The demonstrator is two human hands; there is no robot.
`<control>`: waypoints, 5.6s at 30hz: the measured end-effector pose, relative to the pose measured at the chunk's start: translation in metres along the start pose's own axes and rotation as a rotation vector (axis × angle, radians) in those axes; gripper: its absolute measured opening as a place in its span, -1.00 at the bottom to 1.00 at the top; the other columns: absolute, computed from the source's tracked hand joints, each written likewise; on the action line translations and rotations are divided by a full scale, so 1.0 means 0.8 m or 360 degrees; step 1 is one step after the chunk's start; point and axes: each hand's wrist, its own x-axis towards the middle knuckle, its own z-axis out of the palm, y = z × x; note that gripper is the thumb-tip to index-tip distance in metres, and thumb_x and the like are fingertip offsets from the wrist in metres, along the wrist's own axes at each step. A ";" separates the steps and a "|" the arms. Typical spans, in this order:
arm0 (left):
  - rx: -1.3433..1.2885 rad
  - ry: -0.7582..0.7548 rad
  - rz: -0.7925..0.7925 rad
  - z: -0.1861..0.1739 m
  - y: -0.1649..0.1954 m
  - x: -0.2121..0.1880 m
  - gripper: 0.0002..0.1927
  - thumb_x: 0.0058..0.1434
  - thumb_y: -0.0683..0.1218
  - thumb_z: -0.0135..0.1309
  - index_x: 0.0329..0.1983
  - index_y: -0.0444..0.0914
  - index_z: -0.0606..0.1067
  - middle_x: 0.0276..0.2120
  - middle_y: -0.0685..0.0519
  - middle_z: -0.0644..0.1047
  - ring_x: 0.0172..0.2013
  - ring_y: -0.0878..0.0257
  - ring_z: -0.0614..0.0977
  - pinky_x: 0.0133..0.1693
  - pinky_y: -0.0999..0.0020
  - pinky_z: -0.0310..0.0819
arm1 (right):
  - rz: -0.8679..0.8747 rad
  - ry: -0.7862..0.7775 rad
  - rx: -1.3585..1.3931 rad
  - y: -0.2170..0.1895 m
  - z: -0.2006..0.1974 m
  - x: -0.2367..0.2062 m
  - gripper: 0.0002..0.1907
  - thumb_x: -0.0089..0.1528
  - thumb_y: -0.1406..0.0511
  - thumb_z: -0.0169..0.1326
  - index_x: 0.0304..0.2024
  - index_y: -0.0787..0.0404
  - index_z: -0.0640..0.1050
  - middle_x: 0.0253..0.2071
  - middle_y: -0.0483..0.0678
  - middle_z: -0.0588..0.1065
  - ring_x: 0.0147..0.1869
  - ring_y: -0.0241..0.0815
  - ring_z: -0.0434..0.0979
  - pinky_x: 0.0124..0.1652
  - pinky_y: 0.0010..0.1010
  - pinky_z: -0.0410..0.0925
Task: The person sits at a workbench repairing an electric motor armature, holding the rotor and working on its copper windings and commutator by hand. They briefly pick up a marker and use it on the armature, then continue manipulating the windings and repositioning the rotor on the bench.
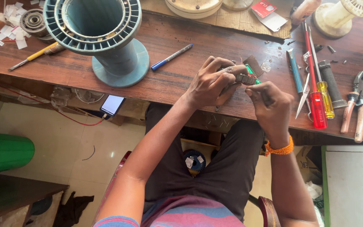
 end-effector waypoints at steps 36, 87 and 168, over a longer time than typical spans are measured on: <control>0.0023 0.0056 -0.0083 -0.008 0.010 -0.002 -0.87 0.17 -0.19 0.24 -0.33 -0.26 0.49 0.20 -0.01 0.40 0.05 0.21 0.57 0.05 0.22 0.42 | -0.0109 -0.0145 -0.0019 -0.041 0.011 0.064 -0.90 0.35 0.38 0.25 -0.16 0.32 0.62 -0.36 -0.03 0.61 -0.30 -0.42 0.59 -0.29 -0.52 0.38; 0.0373 0.0123 0.0508 -0.023 0.022 -0.018 -0.69 0.22 0.05 0.19 -0.03 -0.05 0.42 0.15 0.06 0.39 0.09 0.02 0.47 0.07 -0.05 0.42 | -0.0285 0.0310 0.0381 0.130 0.072 -0.030 -0.82 0.46 0.48 0.21 -0.27 0.45 0.59 -0.38 -0.02 0.56 -0.34 -0.41 0.43 -0.29 -0.57 0.26; 0.0551 -0.0445 -0.0235 -0.043 -0.015 0.024 -0.49 0.25 -0.17 0.14 0.27 0.04 0.47 0.02 0.22 0.62 0.03 0.30 0.64 -0.07 0.30 0.47 | -0.0298 0.0253 0.0023 0.063 0.069 -0.015 -0.86 0.19 0.57 0.18 -0.25 0.31 0.61 -0.39 0.02 0.57 -0.47 -0.27 0.47 -0.40 -0.46 0.28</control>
